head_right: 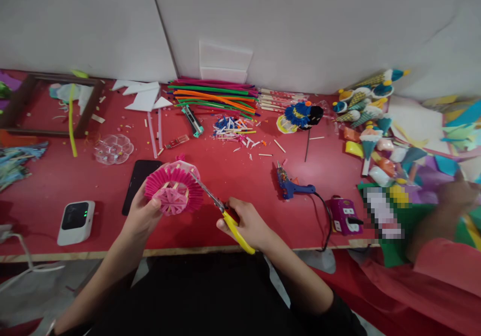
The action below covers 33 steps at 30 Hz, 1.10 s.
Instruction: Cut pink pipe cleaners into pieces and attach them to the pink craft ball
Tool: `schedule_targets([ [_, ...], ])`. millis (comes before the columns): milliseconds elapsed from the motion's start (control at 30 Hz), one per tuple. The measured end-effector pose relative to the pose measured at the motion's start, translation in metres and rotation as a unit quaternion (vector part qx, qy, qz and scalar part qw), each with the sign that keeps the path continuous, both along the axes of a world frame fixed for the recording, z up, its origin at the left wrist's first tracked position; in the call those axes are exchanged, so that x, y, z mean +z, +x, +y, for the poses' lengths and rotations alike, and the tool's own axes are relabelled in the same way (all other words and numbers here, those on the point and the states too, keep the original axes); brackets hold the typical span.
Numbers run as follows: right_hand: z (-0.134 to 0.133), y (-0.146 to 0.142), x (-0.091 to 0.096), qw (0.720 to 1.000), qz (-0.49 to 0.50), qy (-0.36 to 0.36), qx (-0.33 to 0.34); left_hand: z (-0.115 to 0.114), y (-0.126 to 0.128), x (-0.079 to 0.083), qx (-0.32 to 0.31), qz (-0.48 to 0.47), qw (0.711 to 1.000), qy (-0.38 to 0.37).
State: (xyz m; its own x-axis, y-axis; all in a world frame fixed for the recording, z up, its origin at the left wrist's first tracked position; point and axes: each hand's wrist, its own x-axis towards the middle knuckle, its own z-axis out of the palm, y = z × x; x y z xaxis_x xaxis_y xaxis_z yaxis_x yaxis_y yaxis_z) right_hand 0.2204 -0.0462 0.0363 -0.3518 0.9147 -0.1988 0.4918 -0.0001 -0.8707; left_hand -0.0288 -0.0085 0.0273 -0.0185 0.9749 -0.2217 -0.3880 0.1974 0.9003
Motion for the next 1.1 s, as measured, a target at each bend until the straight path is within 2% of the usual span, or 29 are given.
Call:
schedule_targets([
  [267,0.0,-0.002,-0.003,1.0,-0.007,0.023,-0.007,-0.003,-0.004,-0.004,-0.021,0.005,1.0,0.002],
  [467,0.001,0.0,-0.005,0.999,-0.012,0.032,-0.013,-0.004,-0.009,-0.006,-0.083,0.011,0.996,0.01],
  [800,-0.004,0.0,-0.01,0.999,-0.017,0.028,-0.017,-0.003,-0.004,-0.01,-0.056,0.014,0.998,-0.016],
  [1100,-0.006,-0.001,-0.015,0.999,-0.01,0.029,-0.012,-0.001,-0.001,-0.005,-0.061,0.01,0.998,-0.007],
])
